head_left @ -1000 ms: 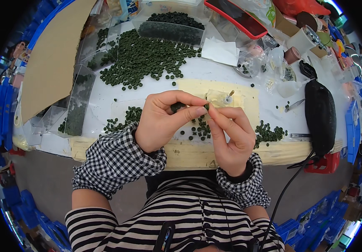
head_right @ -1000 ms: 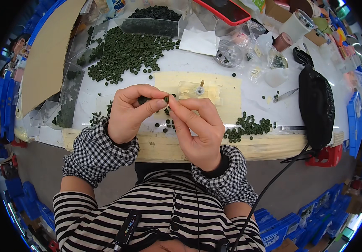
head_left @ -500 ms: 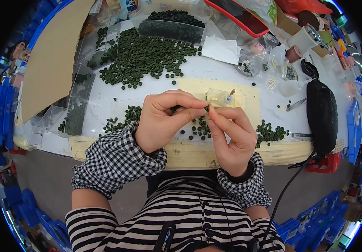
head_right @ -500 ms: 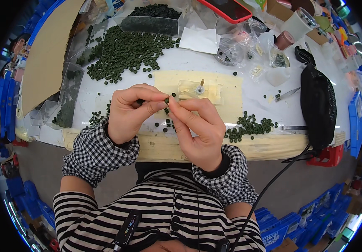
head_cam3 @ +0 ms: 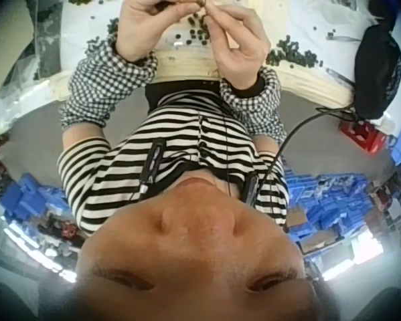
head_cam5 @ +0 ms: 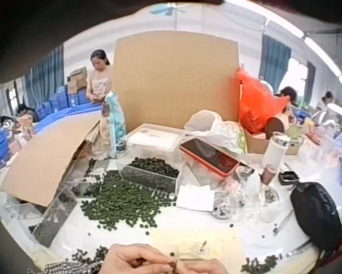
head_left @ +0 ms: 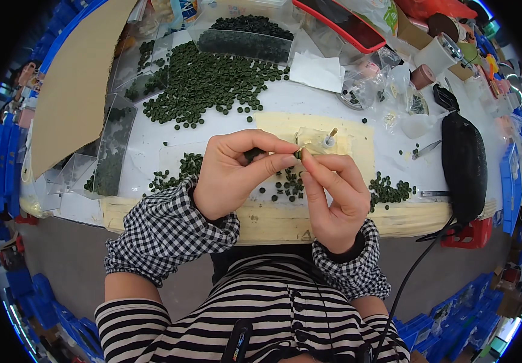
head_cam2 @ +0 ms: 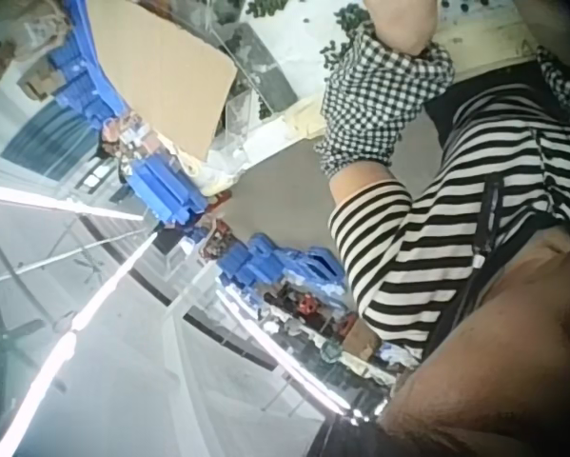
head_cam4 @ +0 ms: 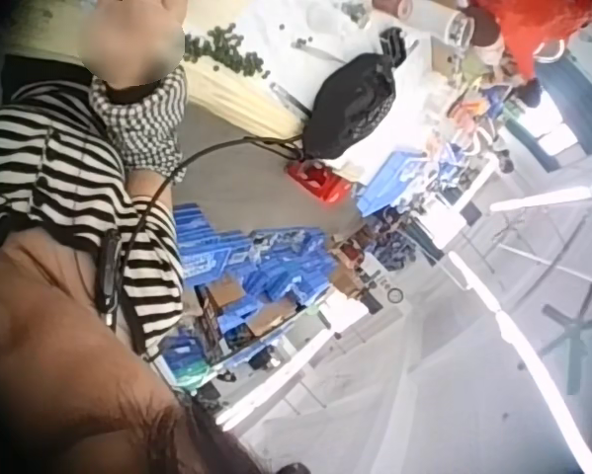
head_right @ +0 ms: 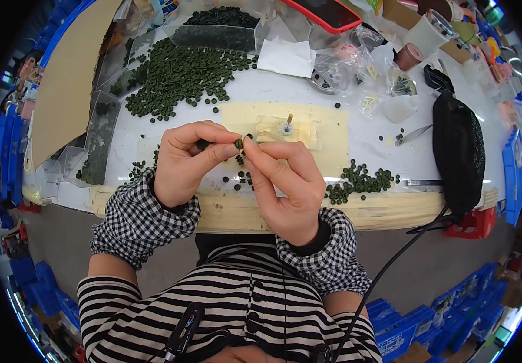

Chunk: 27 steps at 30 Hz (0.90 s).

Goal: The recorder is assembling small green components onto a yellow fixture at a factory workbench.

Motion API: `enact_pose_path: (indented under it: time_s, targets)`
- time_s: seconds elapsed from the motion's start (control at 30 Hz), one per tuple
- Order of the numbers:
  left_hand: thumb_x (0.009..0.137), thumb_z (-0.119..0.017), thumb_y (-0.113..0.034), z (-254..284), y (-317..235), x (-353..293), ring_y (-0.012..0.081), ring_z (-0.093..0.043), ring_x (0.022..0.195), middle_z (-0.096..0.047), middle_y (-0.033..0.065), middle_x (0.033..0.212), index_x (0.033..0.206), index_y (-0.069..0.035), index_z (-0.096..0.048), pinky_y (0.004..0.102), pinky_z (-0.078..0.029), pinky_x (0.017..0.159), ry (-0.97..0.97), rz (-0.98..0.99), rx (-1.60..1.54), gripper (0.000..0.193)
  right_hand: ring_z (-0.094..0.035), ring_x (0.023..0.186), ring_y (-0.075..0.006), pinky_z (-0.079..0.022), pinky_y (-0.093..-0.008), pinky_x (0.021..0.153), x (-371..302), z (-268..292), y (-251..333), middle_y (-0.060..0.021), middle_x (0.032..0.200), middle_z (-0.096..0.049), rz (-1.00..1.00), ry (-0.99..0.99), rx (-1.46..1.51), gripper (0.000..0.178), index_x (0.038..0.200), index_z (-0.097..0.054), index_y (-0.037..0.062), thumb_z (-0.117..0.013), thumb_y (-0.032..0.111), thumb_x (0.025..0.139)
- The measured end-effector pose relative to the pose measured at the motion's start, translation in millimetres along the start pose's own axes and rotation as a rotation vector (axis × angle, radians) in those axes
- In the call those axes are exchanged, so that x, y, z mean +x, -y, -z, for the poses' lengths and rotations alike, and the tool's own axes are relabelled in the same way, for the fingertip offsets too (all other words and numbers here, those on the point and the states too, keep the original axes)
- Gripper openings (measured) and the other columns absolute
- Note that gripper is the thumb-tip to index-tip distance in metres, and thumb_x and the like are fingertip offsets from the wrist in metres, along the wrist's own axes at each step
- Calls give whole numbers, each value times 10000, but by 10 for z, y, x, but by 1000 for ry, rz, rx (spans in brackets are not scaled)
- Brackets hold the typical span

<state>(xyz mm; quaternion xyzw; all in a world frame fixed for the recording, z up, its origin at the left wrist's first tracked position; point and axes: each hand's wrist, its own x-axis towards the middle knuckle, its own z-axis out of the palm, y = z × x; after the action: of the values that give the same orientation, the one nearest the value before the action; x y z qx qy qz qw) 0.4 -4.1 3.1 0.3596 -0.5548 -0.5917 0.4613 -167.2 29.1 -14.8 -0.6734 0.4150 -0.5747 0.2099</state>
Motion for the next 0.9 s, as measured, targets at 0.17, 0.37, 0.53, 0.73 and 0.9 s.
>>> enact_pose_path:
  time_s: [0.17,0.37,0.53,0.73,0.9]
  targets:
    - [813,-640,49,0,-14,-1,98,-602,795,-657,85,899,938,20,-659,201,-479,704,0,26,-37,130,-572,736,-177,-466,-251,626,-6,12,-2,-79,870,-615,14,7,-5,346,1051,-681,27,-673,-86,724]
    - [806,-640,58,-9,11,-10,106,-607,803,-656,86,905,920,14,-667,205,-481,713,-10,17,-43,126,-573,749,-168,-463,-243,633,-6,12,0,-77,871,-615,-22,41,76,333,1050,-682,25,-665,-90,738]
    - [800,-643,63,-6,23,-26,118,-611,810,-657,93,905,909,11,-674,211,-486,723,-15,4,-31,125,-572,755,-158,-462,-236,635,8,31,11,-74,880,-618,-36,78,115,324,1052,-683,27,-658,-91,751]
    - [796,-644,68,-2,16,-24,119,-613,811,-657,96,899,910,15,-676,209,-488,718,-3,4,-10,130,-575,761,-155,-464,-231,633,-1,43,-1,-75,884,-618,-37,89,108,320,1051,-683,26,-659,-89,753]
    - [793,-643,74,10,30,-25,117,-609,798,-656,98,894,914,17,-677,205,-485,707,3,-24,10,137,-578,761,-153,-468,-229,634,-7,37,-2,-80,885,-618,-43,83,127,321,1050,-683,25,-660,-92,752]
